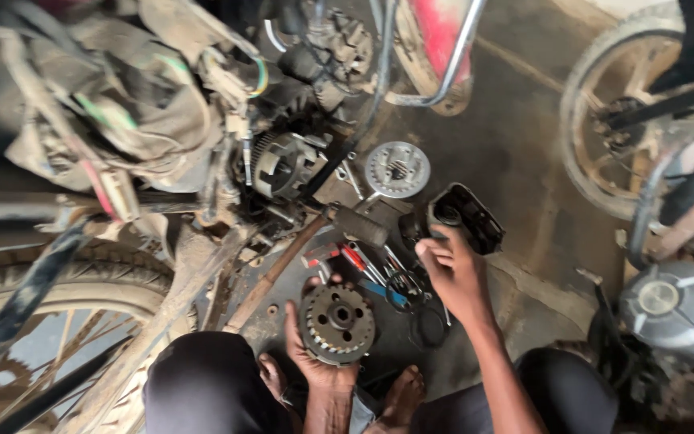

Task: The recorder is assembling the clutch components of a motorcycle engine.

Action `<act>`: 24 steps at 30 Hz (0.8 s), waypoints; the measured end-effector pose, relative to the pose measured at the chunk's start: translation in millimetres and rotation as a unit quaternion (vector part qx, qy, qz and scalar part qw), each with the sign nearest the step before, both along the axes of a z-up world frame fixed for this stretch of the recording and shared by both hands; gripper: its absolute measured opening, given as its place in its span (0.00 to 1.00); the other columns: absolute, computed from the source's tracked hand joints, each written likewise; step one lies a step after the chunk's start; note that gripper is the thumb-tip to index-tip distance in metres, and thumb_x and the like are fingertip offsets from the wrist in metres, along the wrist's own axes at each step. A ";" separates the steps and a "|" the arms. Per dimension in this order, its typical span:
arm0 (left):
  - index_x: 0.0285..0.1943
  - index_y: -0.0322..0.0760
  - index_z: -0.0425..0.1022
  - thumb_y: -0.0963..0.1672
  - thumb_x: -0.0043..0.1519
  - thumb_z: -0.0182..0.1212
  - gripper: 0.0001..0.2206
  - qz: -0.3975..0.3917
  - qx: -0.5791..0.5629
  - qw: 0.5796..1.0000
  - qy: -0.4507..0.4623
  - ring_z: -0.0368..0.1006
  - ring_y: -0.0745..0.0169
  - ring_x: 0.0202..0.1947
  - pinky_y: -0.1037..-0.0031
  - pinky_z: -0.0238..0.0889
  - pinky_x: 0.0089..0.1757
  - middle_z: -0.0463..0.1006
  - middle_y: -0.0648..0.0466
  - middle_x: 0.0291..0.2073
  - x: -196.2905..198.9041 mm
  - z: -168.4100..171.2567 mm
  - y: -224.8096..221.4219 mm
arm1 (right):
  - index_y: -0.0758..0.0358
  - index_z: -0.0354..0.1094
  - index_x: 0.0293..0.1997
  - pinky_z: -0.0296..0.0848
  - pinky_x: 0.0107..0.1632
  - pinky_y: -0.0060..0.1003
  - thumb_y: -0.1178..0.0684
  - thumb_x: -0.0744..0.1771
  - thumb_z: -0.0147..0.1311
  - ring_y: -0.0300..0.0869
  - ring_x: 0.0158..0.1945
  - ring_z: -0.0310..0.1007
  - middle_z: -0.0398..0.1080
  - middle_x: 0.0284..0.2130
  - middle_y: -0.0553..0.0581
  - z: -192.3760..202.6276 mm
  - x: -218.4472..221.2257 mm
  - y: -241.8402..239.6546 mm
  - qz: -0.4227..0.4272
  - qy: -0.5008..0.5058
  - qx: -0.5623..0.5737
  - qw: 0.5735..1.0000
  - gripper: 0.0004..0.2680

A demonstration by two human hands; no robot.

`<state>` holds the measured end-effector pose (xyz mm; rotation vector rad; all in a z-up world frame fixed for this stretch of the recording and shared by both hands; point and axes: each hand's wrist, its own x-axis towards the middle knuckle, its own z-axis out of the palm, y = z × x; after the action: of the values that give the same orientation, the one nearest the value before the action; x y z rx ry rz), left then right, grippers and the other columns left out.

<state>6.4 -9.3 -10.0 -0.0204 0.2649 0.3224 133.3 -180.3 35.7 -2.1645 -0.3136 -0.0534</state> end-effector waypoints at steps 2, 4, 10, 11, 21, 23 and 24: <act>0.61 0.37 0.71 0.55 0.69 0.47 0.23 0.002 -0.044 0.996 -0.074 0.75 0.43 0.53 0.45 0.70 0.52 0.76 0.41 0.54 0.9 1.2 -1.0 | 0.68 0.69 0.54 0.77 0.44 0.44 0.47 0.68 0.59 0.46 0.38 0.80 0.80 0.34 0.62 -54.3 23.7 -28.0 -0.094 0.072 -0.073 0.990 0.15; 0.62 0.36 0.70 0.56 0.69 0.45 0.24 0.008 -0.034 0.997 -0.066 0.74 0.42 0.54 0.44 0.69 0.52 0.76 0.40 0.55 2.0 -0.4 -3.7 | 0.65 0.73 0.45 0.76 0.42 0.44 0.45 0.66 0.61 0.47 0.35 0.80 0.79 0.31 0.62 -106.0 32.7 -46.3 -0.103 0.091 -0.159 0.978 0.13; 0.67 0.34 0.67 0.56 0.71 0.43 0.27 0.027 0.014 0.999 -0.043 0.73 0.41 0.57 0.44 0.68 0.53 0.74 0.37 0.58 3.9 -17.2 -7.1 | 0.65 0.75 0.39 0.76 0.46 0.53 0.42 0.61 0.64 0.59 0.42 0.78 0.77 0.37 0.68 -257.0 15.5 -68.9 -0.103 0.139 -0.362 0.916 0.15; 0.67 0.34 0.66 0.56 0.71 0.43 0.27 0.022 0.014 0.999 -0.027 0.72 0.41 0.57 0.44 0.68 0.54 0.74 0.37 0.59 4.9 -19.5 -6.1 | 0.65 0.76 0.39 0.76 0.50 0.52 0.40 0.60 0.63 0.59 0.46 0.77 0.77 0.40 0.68 -255.9 1.9 -61.2 -0.085 0.138 -0.392 0.905 0.16; 0.69 0.31 0.62 0.55 0.71 0.42 0.27 0.016 0.038 0.999 -0.033 0.70 0.40 0.59 0.46 0.68 0.54 0.71 0.35 0.61 9.9 -13.0 -6.0 | 0.60 0.77 0.35 0.76 0.46 0.54 0.47 0.60 0.61 0.60 0.42 0.78 0.78 0.35 0.67 -376.3 -11.1 -101.4 -0.232 0.209 -0.349 0.884 0.09; 0.69 0.29 0.62 0.55 0.71 0.42 0.28 0.012 0.073 0.997 0.007 0.69 0.39 0.59 0.46 0.67 0.54 0.70 0.34 0.61 10.0 -10.0 -6.7 | 0.64 0.74 0.33 0.80 0.32 0.45 0.52 0.62 0.60 0.54 0.32 0.84 0.80 0.30 0.65 -364.9 -11.4 -99.0 -0.267 0.370 -0.240 0.857 0.06; 0.69 0.29 0.62 0.55 0.71 0.42 0.28 0.012 0.073 0.997 0.006 0.69 0.39 0.59 0.46 0.67 0.54 0.70 0.34 0.61 10.3 -9.4 -7.4 | 0.64 0.74 0.33 0.80 0.32 0.45 0.52 0.62 0.60 0.54 0.32 0.84 0.80 0.30 0.65 -371.4 -11.6 -101.3 -0.267 0.369 -0.240 0.857 0.06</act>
<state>16.8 -16.7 -19.4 0.1228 0.2530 0.3661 121.7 -281.6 -335.7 -2.4989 0.7996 0.5907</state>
